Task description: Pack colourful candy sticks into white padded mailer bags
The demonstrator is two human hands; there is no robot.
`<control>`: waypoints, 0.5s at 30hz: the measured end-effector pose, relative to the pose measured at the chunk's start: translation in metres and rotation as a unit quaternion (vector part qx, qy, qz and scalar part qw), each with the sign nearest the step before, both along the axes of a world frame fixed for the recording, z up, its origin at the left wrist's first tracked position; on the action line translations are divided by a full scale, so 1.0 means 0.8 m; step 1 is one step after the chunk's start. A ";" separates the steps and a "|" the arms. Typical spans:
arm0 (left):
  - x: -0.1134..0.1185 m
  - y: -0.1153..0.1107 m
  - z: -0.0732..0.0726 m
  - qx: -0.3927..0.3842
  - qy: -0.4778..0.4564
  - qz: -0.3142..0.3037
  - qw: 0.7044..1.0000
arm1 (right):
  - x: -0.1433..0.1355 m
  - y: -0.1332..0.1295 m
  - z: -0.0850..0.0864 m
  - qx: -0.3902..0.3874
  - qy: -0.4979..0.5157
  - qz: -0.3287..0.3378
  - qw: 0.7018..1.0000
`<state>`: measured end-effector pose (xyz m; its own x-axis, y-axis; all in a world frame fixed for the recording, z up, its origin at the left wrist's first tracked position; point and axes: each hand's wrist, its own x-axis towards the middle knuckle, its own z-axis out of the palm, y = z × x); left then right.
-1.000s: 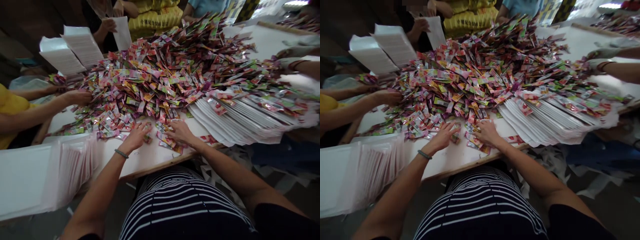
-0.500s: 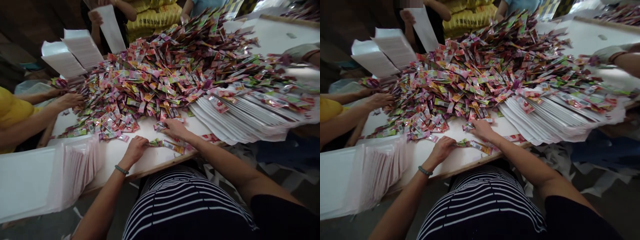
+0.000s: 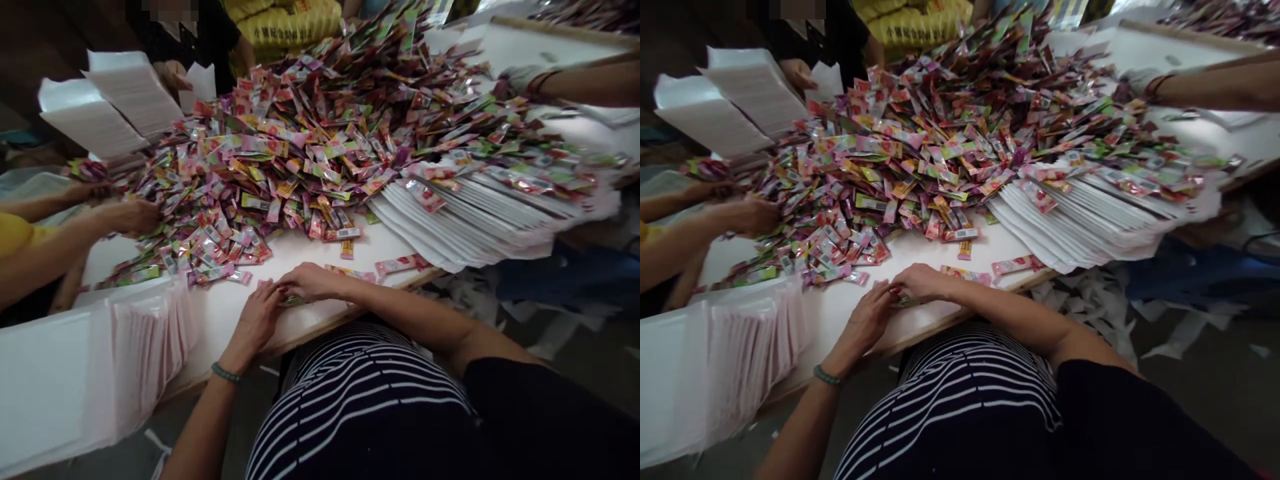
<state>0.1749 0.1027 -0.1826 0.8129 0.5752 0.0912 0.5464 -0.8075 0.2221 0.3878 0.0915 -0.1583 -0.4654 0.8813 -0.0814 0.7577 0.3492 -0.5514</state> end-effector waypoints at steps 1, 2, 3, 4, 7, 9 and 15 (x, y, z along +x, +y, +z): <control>-0.002 0.002 -0.002 -0.013 -0.001 -0.007 1.000 | 0.017 -0.014 -0.001 0.012 0.005 -0.030 0.999; -0.004 0.003 -0.003 -0.019 -0.004 -0.008 1.000 | 0.036 -0.028 -0.002 0.028 -0.002 -0.076 0.997; -0.006 0.003 -0.004 -0.024 -0.007 -0.006 1.000 | 0.055 -0.042 -0.004 0.046 -0.028 -0.124 0.991; -0.006 0.002 -0.005 -0.027 -0.009 -0.003 1.000 | 0.073 -0.055 -0.007 0.053 -0.063 -0.149 0.985; -0.001 -0.004 -0.006 -0.033 -0.007 0.006 0.999 | 0.103 -0.084 -0.019 0.009 -0.132 -0.150 0.980; 0.008 -0.007 -0.005 -0.033 -0.003 0.002 0.999 | 0.103 -0.093 -0.029 -0.023 -0.142 -0.141 0.980; 0.026 -0.022 0.004 -0.046 -0.018 0.012 0.999 | 0.097 -0.068 -0.036 0.067 -0.155 -0.113 0.979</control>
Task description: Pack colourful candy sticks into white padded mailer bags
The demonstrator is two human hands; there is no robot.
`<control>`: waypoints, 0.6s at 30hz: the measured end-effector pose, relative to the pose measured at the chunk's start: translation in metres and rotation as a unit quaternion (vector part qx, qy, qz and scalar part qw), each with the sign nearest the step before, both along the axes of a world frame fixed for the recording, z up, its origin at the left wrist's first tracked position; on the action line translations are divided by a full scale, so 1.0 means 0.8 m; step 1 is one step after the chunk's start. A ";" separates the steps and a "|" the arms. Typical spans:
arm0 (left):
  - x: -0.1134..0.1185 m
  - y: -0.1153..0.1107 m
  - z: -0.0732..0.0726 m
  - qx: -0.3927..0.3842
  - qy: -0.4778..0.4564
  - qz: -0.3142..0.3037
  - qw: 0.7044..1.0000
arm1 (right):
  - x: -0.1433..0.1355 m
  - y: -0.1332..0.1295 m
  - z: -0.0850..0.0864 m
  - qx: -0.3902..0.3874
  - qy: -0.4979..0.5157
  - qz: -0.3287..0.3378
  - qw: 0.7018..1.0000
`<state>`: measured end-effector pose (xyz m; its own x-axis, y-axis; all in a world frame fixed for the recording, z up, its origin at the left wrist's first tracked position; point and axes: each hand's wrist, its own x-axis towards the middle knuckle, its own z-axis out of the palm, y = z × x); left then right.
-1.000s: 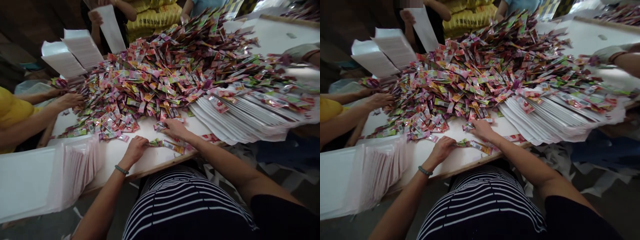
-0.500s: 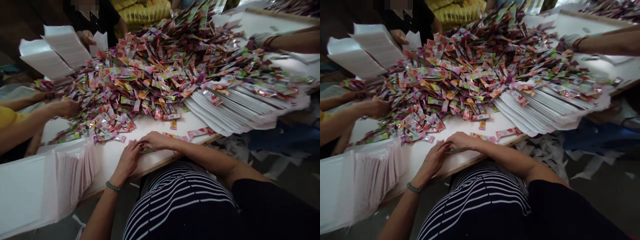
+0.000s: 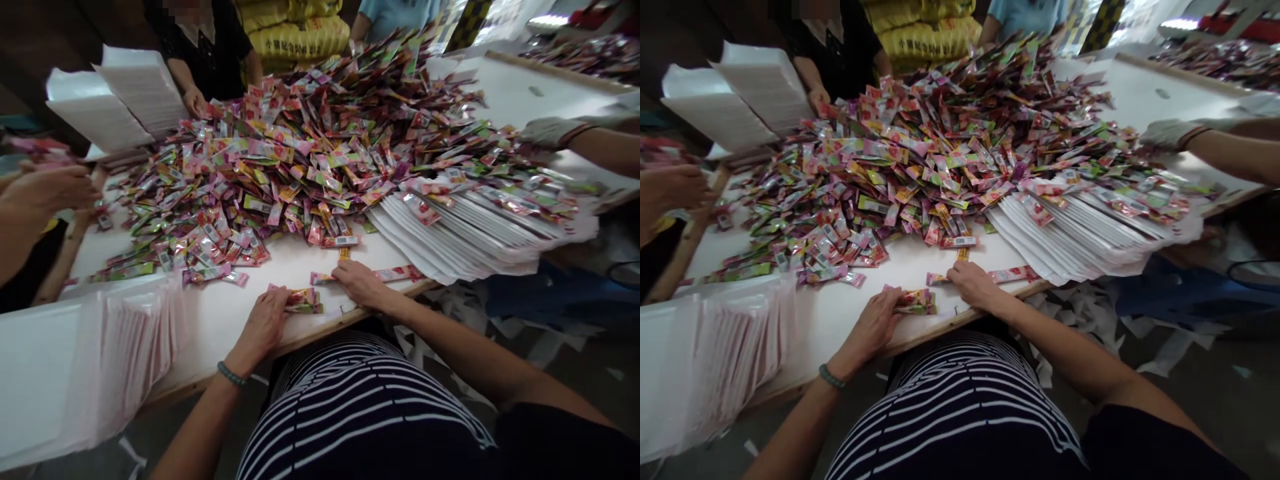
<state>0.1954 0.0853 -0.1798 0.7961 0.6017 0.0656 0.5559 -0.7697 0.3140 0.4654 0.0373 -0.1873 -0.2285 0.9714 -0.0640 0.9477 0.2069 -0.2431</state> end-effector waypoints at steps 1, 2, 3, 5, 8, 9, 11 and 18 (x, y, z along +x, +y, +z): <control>0.000 -0.002 0.001 -0.004 -0.006 0.000 1.000 | 0.008 0.010 0.004 0.012 -0.006 0.013 1.000; -0.001 -0.003 0.002 -0.006 -0.013 -0.005 1.000 | 0.020 0.022 0.010 0.027 -0.015 0.020 0.999; -0.002 -0.004 0.003 -0.005 -0.018 -0.013 1.000 | 0.033 0.033 0.016 0.046 -0.026 0.023 0.998; -0.003 -0.005 0.004 0.001 -0.021 -0.031 0.999 | 0.060 0.054 0.027 0.082 -0.048 0.037 0.995; -0.001 -0.005 0.005 0.004 -0.021 -0.052 0.998 | 0.085 0.070 0.030 0.079 -0.058 0.104 0.990; 0.001 -0.006 0.005 0.000 -0.025 -0.056 0.998 | 0.087 0.071 0.026 0.067 -0.053 0.121 0.989; 0.005 -0.009 0.004 -0.012 -0.033 -0.068 0.997 | 0.085 0.068 0.015 0.046 -0.044 0.133 0.989; 0.020 -0.007 0.003 -0.023 -0.031 -0.104 0.994 | 0.052 0.057 0.000 0.020 -0.042 0.093 0.995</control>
<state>0.2115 0.0793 -0.1775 0.8987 0.4282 0.0947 0.3648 -0.8498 0.3806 0.5067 0.0831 -0.1872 -0.4002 0.9149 -0.0525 0.9087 0.3888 -0.1524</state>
